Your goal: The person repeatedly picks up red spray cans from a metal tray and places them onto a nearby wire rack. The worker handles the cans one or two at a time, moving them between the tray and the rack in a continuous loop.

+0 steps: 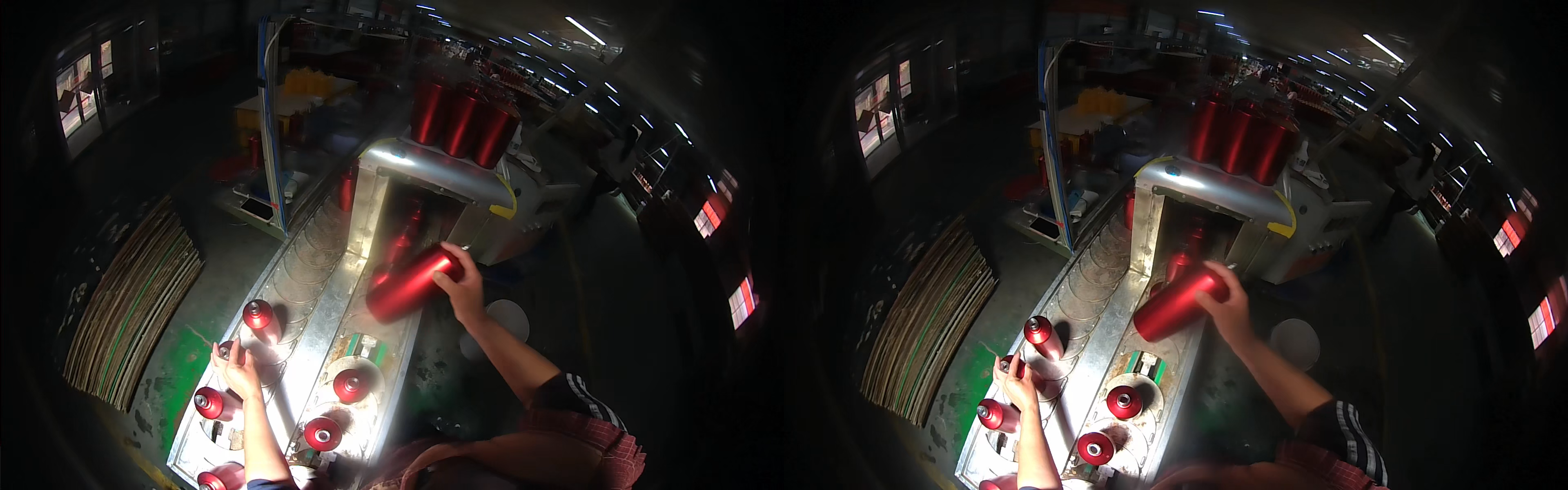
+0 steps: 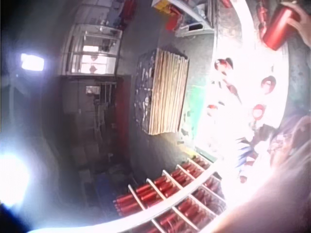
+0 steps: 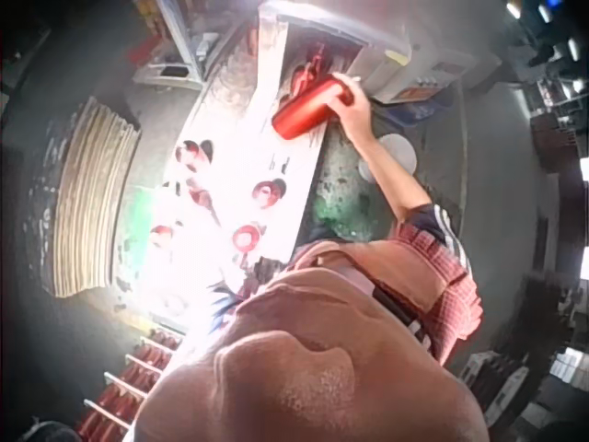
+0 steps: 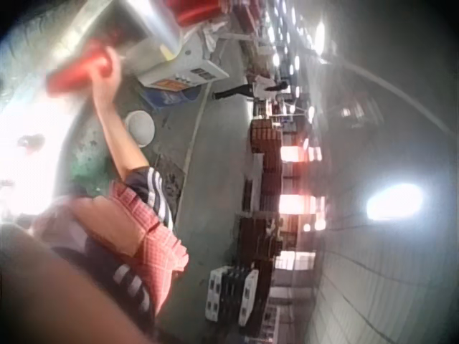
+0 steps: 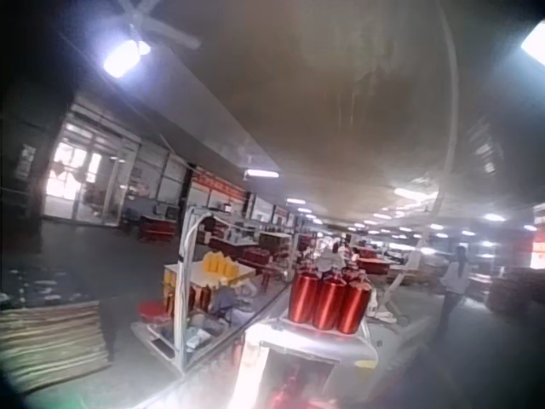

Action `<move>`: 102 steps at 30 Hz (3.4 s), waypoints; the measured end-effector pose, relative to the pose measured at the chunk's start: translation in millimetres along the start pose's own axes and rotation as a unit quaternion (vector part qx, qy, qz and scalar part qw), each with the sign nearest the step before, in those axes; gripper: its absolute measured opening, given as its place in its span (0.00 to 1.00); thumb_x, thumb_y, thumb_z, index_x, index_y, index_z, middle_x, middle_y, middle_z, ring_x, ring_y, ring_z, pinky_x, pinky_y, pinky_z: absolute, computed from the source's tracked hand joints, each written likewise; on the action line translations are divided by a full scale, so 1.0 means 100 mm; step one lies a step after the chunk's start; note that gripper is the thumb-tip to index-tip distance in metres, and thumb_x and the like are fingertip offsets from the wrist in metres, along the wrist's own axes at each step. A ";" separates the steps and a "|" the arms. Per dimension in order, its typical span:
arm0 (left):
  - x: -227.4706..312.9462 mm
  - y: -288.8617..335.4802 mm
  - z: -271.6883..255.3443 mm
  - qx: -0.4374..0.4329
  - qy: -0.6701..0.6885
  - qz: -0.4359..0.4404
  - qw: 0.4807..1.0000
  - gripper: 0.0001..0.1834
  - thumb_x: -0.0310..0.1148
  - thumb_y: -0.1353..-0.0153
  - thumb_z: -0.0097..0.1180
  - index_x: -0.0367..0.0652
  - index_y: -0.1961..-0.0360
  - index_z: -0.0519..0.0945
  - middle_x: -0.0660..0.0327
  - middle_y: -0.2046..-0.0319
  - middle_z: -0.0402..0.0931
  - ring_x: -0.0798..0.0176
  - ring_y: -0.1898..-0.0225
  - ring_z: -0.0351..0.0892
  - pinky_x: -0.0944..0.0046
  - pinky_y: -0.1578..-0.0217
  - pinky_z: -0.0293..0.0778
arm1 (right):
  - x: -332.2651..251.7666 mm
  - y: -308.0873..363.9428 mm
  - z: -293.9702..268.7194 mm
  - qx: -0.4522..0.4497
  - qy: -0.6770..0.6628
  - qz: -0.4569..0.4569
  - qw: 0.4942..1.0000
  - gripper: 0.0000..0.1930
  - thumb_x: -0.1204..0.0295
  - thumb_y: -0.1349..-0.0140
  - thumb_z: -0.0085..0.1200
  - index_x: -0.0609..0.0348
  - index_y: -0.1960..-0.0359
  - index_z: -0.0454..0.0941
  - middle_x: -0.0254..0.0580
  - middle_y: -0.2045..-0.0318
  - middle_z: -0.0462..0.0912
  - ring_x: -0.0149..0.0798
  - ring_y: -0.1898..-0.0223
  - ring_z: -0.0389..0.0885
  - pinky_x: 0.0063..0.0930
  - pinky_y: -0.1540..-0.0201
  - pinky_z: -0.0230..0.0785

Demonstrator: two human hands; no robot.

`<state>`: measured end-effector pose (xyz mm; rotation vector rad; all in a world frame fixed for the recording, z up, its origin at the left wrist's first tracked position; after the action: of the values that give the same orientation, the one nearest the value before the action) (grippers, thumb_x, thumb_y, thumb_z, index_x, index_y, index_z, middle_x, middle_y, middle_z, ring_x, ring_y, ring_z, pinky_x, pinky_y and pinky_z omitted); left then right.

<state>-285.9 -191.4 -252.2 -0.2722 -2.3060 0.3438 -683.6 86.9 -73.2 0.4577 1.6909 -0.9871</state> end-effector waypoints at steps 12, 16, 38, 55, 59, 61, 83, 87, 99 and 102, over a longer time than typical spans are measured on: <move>0.16 0.87 -1.43 0.047 0.101 -0.054 0.992 0.12 0.21 0.42 0.59 0.36 0.57 0.85 0.53 0.44 0.75 0.56 0.46 0.74 0.59 0.46 0.71 | 1.74 -0.13 3.42 -0.294 0.235 -0.040 0.925 0.26 0.72 0.55 0.67 0.30 0.51 0.83 0.43 0.34 0.63 0.56 0.37 0.62 0.43 0.37 0.67; 0.16 0.93 -1.38 -0.021 0.134 -0.133 0.982 0.12 0.16 0.40 0.56 0.35 0.56 0.83 0.57 0.50 0.77 0.63 0.50 0.76 0.66 0.47 0.71 | 1.75 0.13 3.66 -0.413 0.250 -0.026 0.875 0.32 0.70 0.54 0.67 0.26 0.43 0.79 0.48 0.29 0.56 0.61 0.34 0.61 0.47 0.35 0.66; 1.11 3.56 -1.87 -0.060 0.343 -0.151 0.925 0.08 0.20 0.38 0.56 0.34 0.58 0.81 0.58 0.64 0.81 0.67 0.65 0.80 0.70 0.65 0.75 | 0.48 2.96 0.04 -0.330 -0.195 0.267 0.884 0.09 0.74 0.33 0.56 0.61 0.53 0.82 0.36 0.58 0.83 0.26 0.59 0.80 0.23 0.56 0.78; 0.71 6.55 -5.21 0.205 0.368 -0.249 0.872 0.07 0.19 0.38 0.56 0.33 0.60 0.83 0.59 0.64 0.82 0.67 0.63 0.81 0.68 0.61 0.78 | -1.47 6.47 1.39 -0.740 -0.177 0.160 0.628 0.11 0.73 0.34 0.56 0.60 0.53 0.82 0.35 0.57 0.82 0.28 0.60 0.79 0.26 0.54 0.74; 0.65 7.65 -7.17 0.309 0.249 -0.066 0.915 0.08 0.18 0.44 0.56 0.33 0.63 0.84 0.57 0.65 0.80 0.66 0.62 0.79 0.68 0.60 0.75 | -2.69 7.55 2.34 -0.782 -0.207 0.124 0.574 0.10 0.79 0.37 0.56 0.63 0.54 0.82 0.37 0.56 0.80 0.30 0.58 0.79 0.24 0.53 0.73; 0.87 8.22 -8.26 0.382 0.066 -0.045 0.921 0.05 0.23 0.44 0.58 0.35 0.66 0.83 0.56 0.65 0.79 0.66 0.66 0.79 0.68 0.64 0.75 | -3.66 7.84 2.79 -0.793 -0.252 0.002 0.555 0.10 0.80 0.38 0.58 0.65 0.55 0.82 0.37 0.55 0.78 0.30 0.55 0.78 0.24 0.50 0.72; 0.03 9.03 -12.05 0.468 -0.454 -0.262 0.712 0.26 0.40 0.46 0.69 0.56 0.44 0.80 0.54 0.48 0.73 0.50 0.43 0.74 0.56 0.44 0.72 | -8.72 11.34 5.05 -0.596 -0.260 -0.535 0.539 0.26 0.54 0.43 0.62 0.28 0.40 0.74 0.59 0.41 0.69 0.65 0.38 0.66 0.50 0.36 0.65; 0.35 9.13 -11.60 0.515 -0.549 -0.122 0.647 0.26 0.32 0.51 0.72 0.51 0.48 0.82 0.55 0.44 0.72 0.53 0.41 0.73 0.58 0.43 0.71 | -8.24 10.75 4.52 -0.499 -0.421 -0.497 0.571 0.28 0.66 0.47 0.68 0.36 0.41 0.76 0.54 0.43 0.68 0.58 0.40 0.66 0.44 0.36 0.63; 1.04 8.53 -9.28 0.620 -0.109 0.130 0.766 0.36 0.43 0.42 0.61 0.41 0.36 0.66 0.45 0.35 0.65 0.42 0.39 0.71 0.44 0.42 0.76 | -5.65 7.60 3.38 -0.507 -0.604 -0.231 0.570 0.33 0.68 0.47 0.67 0.65 0.39 0.71 0.55 0.37 0.70 0.51 0.35 0.67 0.45 0.33 0.58; 0.51 7.95 -8.66 0.602 0.113 0.072 0.787 0.36 0.43 0.41 0.61 0.42 0.34 0.65 0.45 0.36 0.67 0.41 0.39 0.71 0.41 0.38 0.71 | -4.64 7.21 3.40 -0.578 -0.480 -0.060 0.657 0.29 0.68 0.40 0.62 0.62 0.37 0.70 0.49 0.40 0.73 0.41 0.39 0.71 0.36 0.34 0.61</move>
<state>382.7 712.2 96.8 0.1667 -1.4286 1.6422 201.3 315.9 50.1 -0.9200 0.9950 0.0298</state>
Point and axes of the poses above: each hand's wrist, its own y-axis away from the middle knuckle, its own z-axis out of the palm, x = y × z, the point moved 6 cm from there along -y, towards the middle knuckle
